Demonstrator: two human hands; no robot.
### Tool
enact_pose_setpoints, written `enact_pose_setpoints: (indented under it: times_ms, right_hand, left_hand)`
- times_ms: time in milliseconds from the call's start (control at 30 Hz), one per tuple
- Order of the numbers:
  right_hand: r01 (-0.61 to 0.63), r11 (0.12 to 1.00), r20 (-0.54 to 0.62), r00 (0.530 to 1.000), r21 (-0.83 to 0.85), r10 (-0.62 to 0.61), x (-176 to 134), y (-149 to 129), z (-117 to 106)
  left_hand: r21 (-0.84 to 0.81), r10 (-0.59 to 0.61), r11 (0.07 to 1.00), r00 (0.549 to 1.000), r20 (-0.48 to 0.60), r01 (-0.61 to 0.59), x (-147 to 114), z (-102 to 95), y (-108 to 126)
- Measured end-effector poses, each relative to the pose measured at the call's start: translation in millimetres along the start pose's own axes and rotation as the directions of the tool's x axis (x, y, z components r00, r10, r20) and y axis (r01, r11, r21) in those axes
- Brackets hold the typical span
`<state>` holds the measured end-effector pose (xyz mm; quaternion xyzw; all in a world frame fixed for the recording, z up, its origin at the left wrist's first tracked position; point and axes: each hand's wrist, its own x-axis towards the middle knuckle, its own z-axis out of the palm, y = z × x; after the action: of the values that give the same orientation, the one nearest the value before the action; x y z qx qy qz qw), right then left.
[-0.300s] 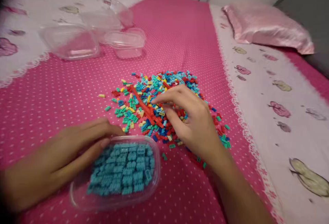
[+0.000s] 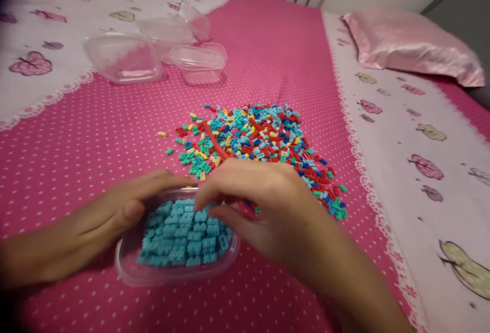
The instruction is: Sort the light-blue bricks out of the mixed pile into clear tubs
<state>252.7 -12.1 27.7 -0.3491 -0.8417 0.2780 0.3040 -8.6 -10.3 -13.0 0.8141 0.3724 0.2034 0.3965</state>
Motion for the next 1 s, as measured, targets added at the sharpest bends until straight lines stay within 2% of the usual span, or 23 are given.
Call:
enact_pose_setpoints:
  times_ms: [100, 233, 467, 600, 733, 833, 867, 933, 967, 1000]
  right_hand:
    - [0.032, 0.999, 0.116, 0.993, -0.027, -0.029, -2, -7, 6]
    - [0.023, 0.998, 0.251, 0.968, -0.059, -0.008, -7, -6, 12]
    - [0.077, 0.989, 0.316, 0.948, -0.13, -0.033, -12, -6, 3]
    - [0.122, 0.975, 0.312, 0.948, -0.187, -0.059, -13, -7, 2]
    - [0.047, 0.974, 0.188, 0.982, -0.221, -0.005, -12, -11, -4]
    - [-0.054, 0.965, -0.036, 0.998, -0.257, 0.047, -8, 0, -15]
    - [-0.097, 0.952, -0.14, 0.988, -0.289, 0.058, -7, 9, -18]
    - [-0.195, 0.904, -0.343, 0.938, -0.381, 0.058, -4, 33, -19]
    - [-0.247, 0.874, -0.414, 0.908, -0.418, 0.058, -4, 46, -18]
    - [-0.271, 0.854, -0.43, 0.901, -0.445, 0.061, -4, 59, -15]
  left_hand:
    - [-0.144, 0.03, 0.989, 0.999, 0.042, -0.024, -2, 4.5, -14]
    - [-0.176, 0.043, 0.983, 0.999, 0.004, -0.041, -4, 8.9, -21]
    - [-0.166, 0.074, 0.983, 0.997, 0.001, -0.073, -1, 8.4, -14]
    - [-0.164, 0.103, 0.981, 0.995, 0.014, -0.099, 1, 7.1, -15]
    - [-0.179, 0.112, 0.978, 0.994, 0.012, -0.108, -1, 7.1, -16]
    - [-0.181, 0.116, 0.977, 0.993, 0.028, -0.109, -1, 6.3, -15]
    - [-0.182, 0.11, 0.978, 0.994, 0.03, -0.102, -1, 5.8, -15]
    - [-0.179, 0.104, 0.979, 0.994, 0.028, -0.097, -2, 4.6, -14]
    - [-0.168, 0.106, 0.981, 0.994, 0.024, -0.101, -2, 4.1, -13]
    - [-0.147, 0.112, 0.983, 0.994, 0.01, -0.109, -2, 3.5, -12]
